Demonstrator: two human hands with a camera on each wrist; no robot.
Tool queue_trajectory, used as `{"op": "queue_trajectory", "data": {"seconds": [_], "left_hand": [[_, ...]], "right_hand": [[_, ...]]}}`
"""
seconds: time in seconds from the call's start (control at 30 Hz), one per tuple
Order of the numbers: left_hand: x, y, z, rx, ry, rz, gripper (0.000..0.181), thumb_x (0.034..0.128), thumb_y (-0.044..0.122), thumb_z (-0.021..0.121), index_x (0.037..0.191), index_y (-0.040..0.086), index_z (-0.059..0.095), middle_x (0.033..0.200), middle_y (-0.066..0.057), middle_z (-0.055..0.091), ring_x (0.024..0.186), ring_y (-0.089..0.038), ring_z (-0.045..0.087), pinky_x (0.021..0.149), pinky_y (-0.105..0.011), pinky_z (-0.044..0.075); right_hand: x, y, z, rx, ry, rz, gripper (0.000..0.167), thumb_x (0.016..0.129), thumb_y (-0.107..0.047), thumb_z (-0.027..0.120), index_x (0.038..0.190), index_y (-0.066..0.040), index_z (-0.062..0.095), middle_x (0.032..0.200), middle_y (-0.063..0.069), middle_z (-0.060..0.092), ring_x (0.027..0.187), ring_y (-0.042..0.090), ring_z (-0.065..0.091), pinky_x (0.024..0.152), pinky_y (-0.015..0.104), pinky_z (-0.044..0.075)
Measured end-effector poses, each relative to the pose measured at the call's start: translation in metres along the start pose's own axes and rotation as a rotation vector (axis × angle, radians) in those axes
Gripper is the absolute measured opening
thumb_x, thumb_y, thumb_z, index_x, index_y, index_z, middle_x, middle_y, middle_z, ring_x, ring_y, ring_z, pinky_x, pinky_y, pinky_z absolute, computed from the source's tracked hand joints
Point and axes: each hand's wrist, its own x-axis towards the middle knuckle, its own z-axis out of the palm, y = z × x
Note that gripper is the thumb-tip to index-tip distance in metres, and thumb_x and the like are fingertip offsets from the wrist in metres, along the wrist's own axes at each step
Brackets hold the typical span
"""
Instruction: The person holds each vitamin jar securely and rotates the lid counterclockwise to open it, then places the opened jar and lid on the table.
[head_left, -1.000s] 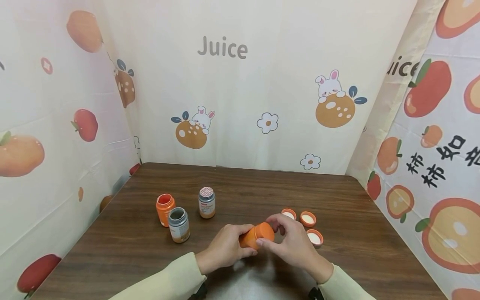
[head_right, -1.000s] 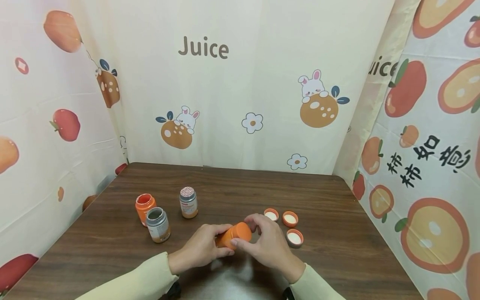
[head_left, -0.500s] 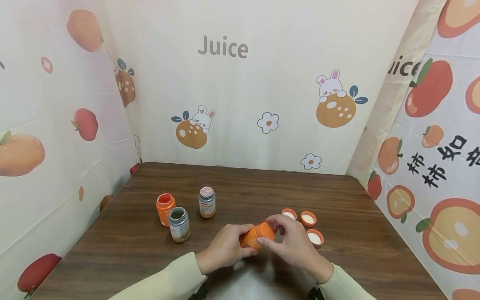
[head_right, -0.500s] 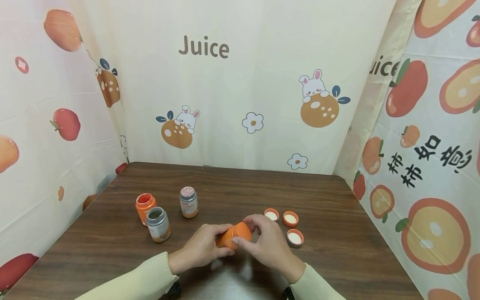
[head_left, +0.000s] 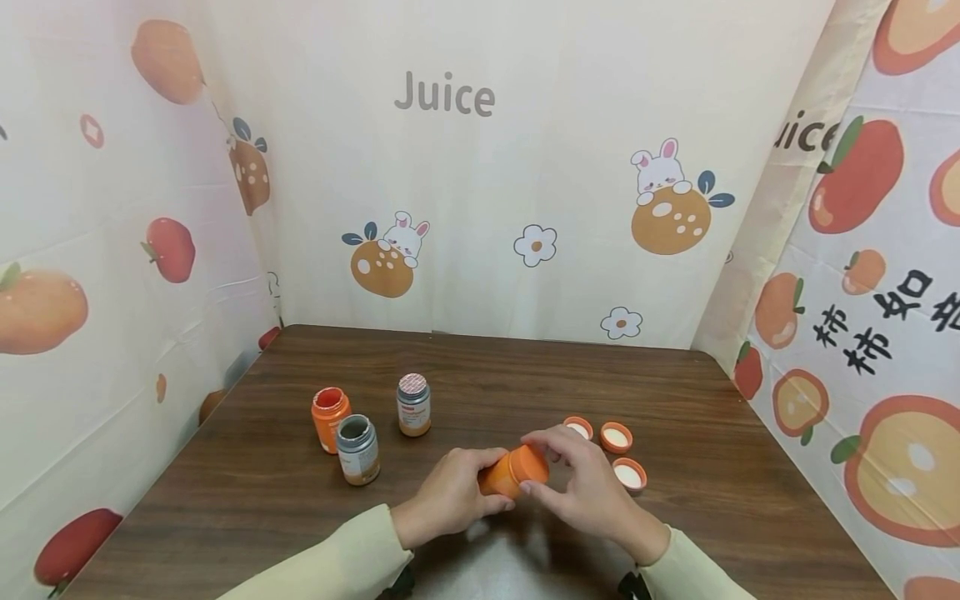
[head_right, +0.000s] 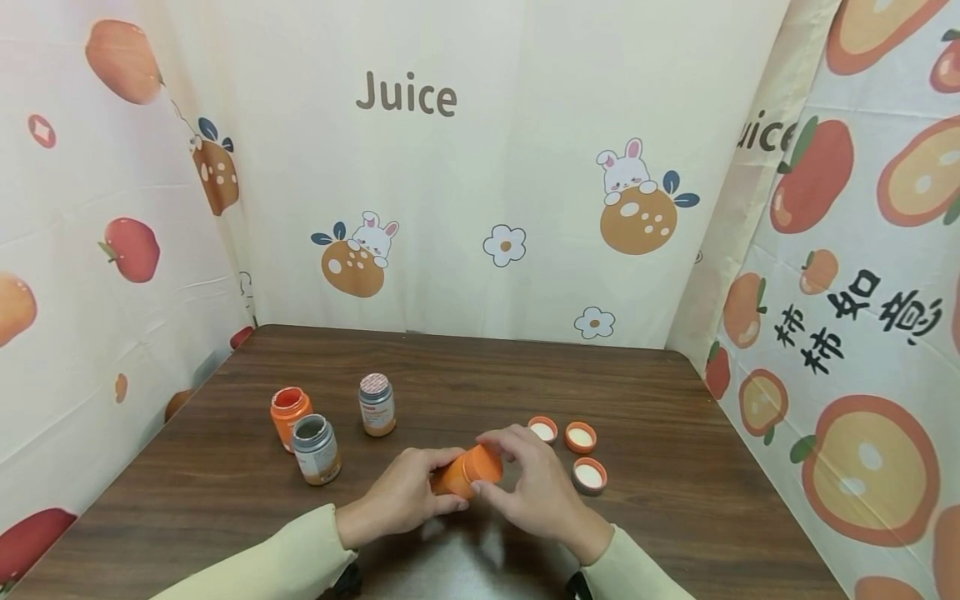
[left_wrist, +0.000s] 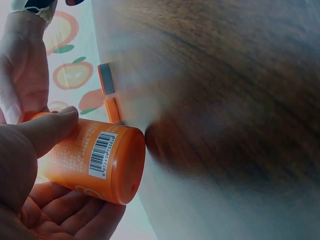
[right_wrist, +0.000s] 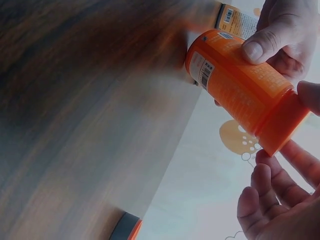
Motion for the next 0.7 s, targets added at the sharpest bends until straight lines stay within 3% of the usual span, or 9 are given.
{"op": "queue_trajectory", "data": {"seconds": [0.27, 0.5, 0.7], "left_hand": [[-0.0004, -0.0001, -0.0004, -0.001, -0.007, -0.002, 0.036, 0.0807, 0.024, 0.090, 0.112, 0.022, 0.072, 0.089, 0.016, 0.066, 0.074, -0.001, 0.057, 0.070, -0.023, 0.048], [-0.0009, 0.0000, -0.0001, -0.010, -0.003, 0.002, 0.038, 0.0804, 0.023, 0.090, 0.114, 0.022, 0.072, 0.092, 0.015, 0.068, 0.076, -0.001, 0.058, 0.072, -0.023, 0.049], [-0.0006, 0.0002, -0.0006, -0.005, -0.001, -0.001, 0.037, 0.0806, 0.024, 0.090, 0.113, 0.022, 0.072, 0.090, 0.015, 0.066, 0.074, -0.002, 0.057, 0.071, -0.023, 0.048]], "right_hand": [[0.0003, -0.0007, -0.0017, 0.036, -0.036, -0.036, 0.056, 0.078, -0.014, 0.088, 0.128, -0.025, 0.065, 0.116, -0.011, 0.065, 0.098, 0.009, 0.060, 0.079, 0.033, 0.055], [0.0007, -0.0011, -0.0030, 0.059, -0.067, -0.065, 0.062, 0.075, -0.003, 0.085, 0.130, -0.023, 0.063, 0.122, -0.005, 0.063, 0.109, 0.015, 0.060, 0.087, 0.044, 0.055], [0.0013, -0.0019, -0.0025, 0.038, -0.045, -0.045, 0.056, 0.082, -0.019, 0.087, 0.132, -0.022, 0.063, 0.123, -0.004, 0.064, 0.107, 0.014, 0.061, 0.086, 0.038, 0.056]]}}
